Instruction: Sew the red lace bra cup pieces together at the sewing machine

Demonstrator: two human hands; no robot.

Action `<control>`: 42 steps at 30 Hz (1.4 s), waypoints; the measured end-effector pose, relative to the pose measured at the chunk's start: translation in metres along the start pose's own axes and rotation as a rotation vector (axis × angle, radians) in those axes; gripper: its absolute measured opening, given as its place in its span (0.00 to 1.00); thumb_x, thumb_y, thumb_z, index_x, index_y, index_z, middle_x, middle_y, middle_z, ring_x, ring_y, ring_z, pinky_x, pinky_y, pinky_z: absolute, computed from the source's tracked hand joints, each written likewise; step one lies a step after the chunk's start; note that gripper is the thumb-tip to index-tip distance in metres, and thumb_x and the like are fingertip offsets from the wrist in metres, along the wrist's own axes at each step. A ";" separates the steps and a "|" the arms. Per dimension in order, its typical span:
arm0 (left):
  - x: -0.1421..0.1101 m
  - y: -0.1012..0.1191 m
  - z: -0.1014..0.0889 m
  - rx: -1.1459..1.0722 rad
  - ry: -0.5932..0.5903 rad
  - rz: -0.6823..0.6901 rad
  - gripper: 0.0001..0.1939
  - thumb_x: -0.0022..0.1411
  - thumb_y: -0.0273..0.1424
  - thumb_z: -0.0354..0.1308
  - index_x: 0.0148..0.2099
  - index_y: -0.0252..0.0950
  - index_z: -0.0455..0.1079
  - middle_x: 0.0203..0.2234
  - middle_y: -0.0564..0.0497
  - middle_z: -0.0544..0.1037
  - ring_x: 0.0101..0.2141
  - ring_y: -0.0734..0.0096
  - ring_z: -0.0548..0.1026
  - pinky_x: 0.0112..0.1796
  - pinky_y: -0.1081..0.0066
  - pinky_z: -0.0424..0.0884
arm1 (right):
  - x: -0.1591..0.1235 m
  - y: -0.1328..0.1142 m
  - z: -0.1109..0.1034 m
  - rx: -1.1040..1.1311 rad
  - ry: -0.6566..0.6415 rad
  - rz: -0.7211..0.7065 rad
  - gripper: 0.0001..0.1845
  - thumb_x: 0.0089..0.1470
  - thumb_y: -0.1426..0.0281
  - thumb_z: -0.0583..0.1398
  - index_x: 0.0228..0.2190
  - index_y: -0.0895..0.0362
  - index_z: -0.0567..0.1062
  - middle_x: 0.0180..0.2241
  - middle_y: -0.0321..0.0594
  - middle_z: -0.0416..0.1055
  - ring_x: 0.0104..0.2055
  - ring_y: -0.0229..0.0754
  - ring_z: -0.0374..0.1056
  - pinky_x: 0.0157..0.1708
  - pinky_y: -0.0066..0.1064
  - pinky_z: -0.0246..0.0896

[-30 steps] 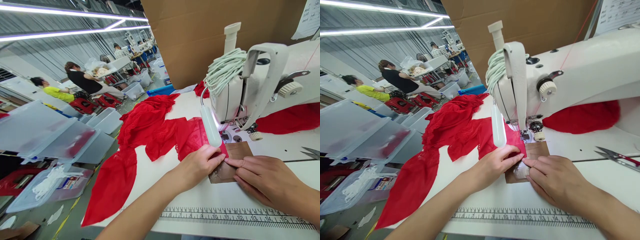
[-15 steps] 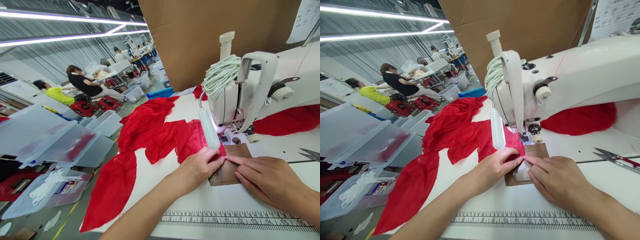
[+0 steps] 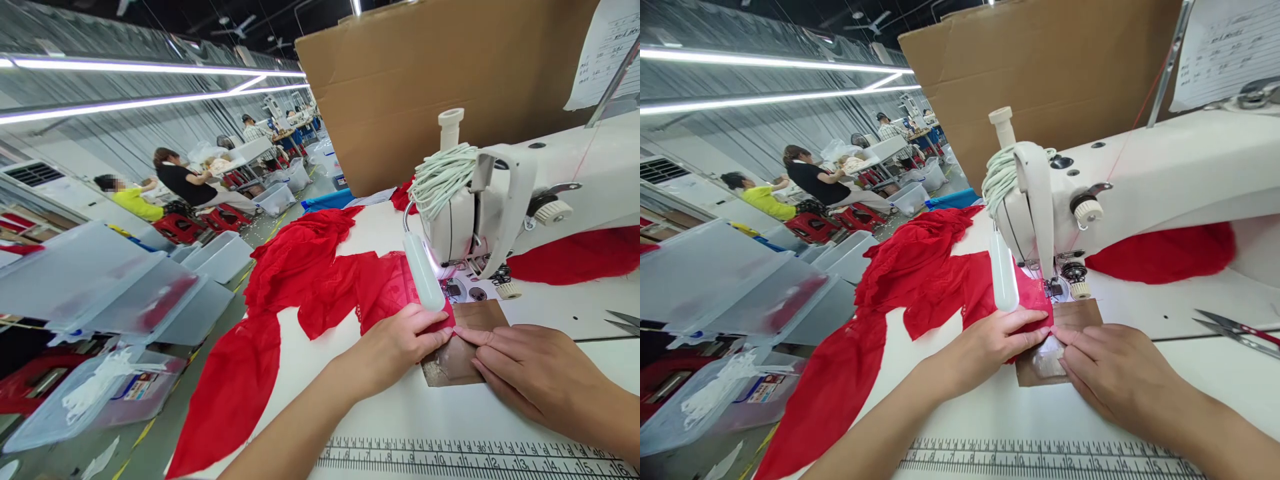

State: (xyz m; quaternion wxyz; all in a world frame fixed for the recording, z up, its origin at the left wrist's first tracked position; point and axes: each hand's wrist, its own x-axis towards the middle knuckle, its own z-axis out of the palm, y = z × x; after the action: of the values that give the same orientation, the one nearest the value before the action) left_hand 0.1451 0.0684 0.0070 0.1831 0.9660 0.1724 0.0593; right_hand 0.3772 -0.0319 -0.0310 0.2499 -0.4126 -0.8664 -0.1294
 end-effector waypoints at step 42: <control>0.009 -0.007 0.006 0.143 0.087 -0.051 0.19 0.78 0.30 0.40 0.63 0.40 0.64 0.49 0.43 0.75 0.49 0.62 0.77 0.43 0.64 0.80 | 0.016 0.010 0.003 -0.119 -0.012 0.089 0.24 0.71 0.72 0.45 0.37 0.57 0.80 0.47 0.45 0.81 0.37 0.45 0.79 0.27 0.36 0.70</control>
State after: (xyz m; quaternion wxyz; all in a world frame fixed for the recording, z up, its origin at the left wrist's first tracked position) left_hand 0.1529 0.0755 -0.0003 0.1075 0.9684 0.2085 0.0843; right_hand 0.3755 -0.0143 -0.0249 0.2252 -0.4657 -0.8394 -0.1669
